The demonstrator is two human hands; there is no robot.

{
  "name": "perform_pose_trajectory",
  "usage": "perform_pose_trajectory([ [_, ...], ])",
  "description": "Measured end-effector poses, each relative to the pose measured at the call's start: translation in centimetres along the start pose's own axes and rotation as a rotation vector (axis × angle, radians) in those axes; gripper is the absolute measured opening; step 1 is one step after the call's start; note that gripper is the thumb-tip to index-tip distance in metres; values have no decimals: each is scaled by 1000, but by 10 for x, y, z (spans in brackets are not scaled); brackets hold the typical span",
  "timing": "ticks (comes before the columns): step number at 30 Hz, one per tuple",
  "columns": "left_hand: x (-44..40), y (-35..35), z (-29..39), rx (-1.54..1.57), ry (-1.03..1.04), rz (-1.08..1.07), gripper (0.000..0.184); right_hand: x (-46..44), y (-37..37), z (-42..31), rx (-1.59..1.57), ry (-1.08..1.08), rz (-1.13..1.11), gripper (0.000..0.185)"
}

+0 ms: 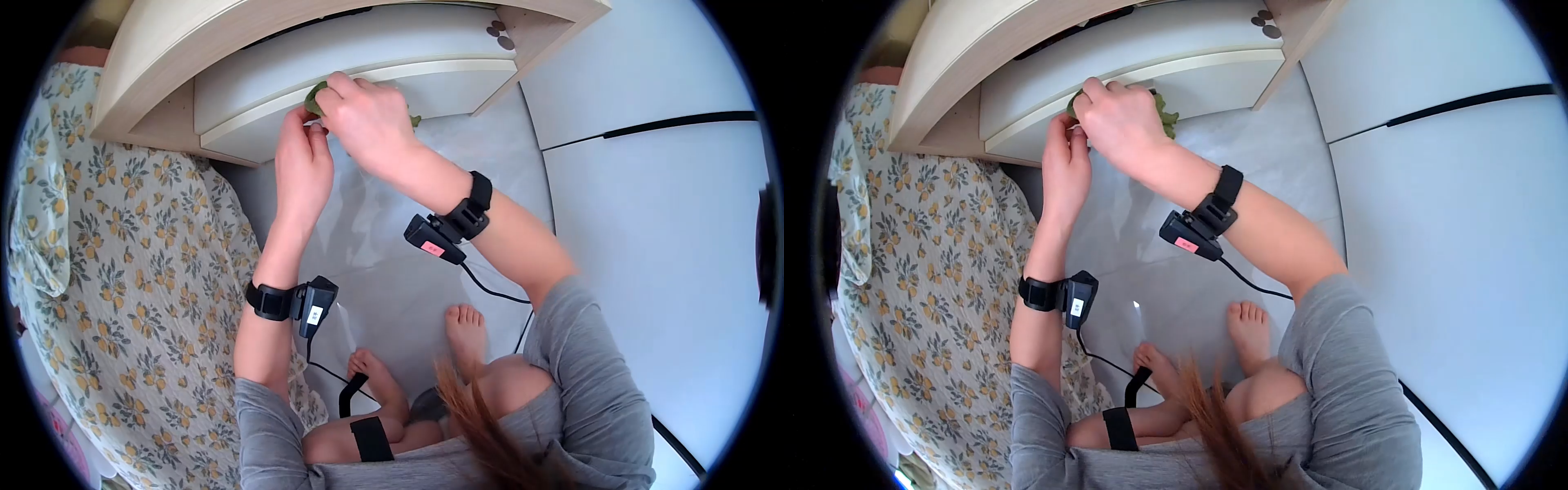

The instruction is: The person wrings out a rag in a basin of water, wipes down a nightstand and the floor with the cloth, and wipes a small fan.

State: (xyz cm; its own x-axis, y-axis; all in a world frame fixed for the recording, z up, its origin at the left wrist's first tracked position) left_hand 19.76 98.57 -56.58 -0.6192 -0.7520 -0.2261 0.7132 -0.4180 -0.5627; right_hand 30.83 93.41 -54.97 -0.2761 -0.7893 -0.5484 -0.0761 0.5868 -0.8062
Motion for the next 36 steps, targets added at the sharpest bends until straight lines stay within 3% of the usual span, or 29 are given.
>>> perform_pose_trajectory([
  [2,2,2,-1,42,11,12,29,1,-3,8,-18,19,-17,13],
  [8,4,-3,-5,126,42,10,31,27,-61,126,217,418,23,21],
  [12,3,-3,-9,69,102,3,32,38,-75,145,257,435,5,21],
  [14,4,-3,-6,61,84,5,32,34,-64,131,215,482,28,21],
  [18,4,-1,-2,34,59,2,32,27,-46,83,1,347,-20,21],
  [24,6,-4,-1,77,68,-10,33,52,-67,151,209,443,127,20],
  [28,3,-8,-8,46,155,5,34,70,-77,171,186,363,120,19],
  [30,8,-9,-10,48,100,-99,37,91,-77,181,-119,706,192,20],
  [31,8,-10,-9,58,108,-89,37,85,-85,186,-111,695,198,20],
  [33,11,-11,-5,107,82,-112,38,75,-119,187,-331,715,610,22],
  [34,11,-10,-2,116,82,-129,38,54,-139,170,-604,702,696,24],
  [36,10,-11,2,98,44,-79,36,23,-161,148,-798,618,667,39],
])
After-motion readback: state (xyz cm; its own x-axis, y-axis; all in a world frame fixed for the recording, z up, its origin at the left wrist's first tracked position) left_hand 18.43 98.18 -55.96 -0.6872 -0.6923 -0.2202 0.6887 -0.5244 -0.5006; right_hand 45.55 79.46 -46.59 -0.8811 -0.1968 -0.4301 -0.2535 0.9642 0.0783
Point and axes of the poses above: each hand's wrist, its own x-axis away from the middle knuckle, its own y-axis out of the palm, z = x × y, the point moved 2 cm from there along -x, towards the middle knuckle, and after that the axes turned 7 degrees about y, right-handed, at the moved point
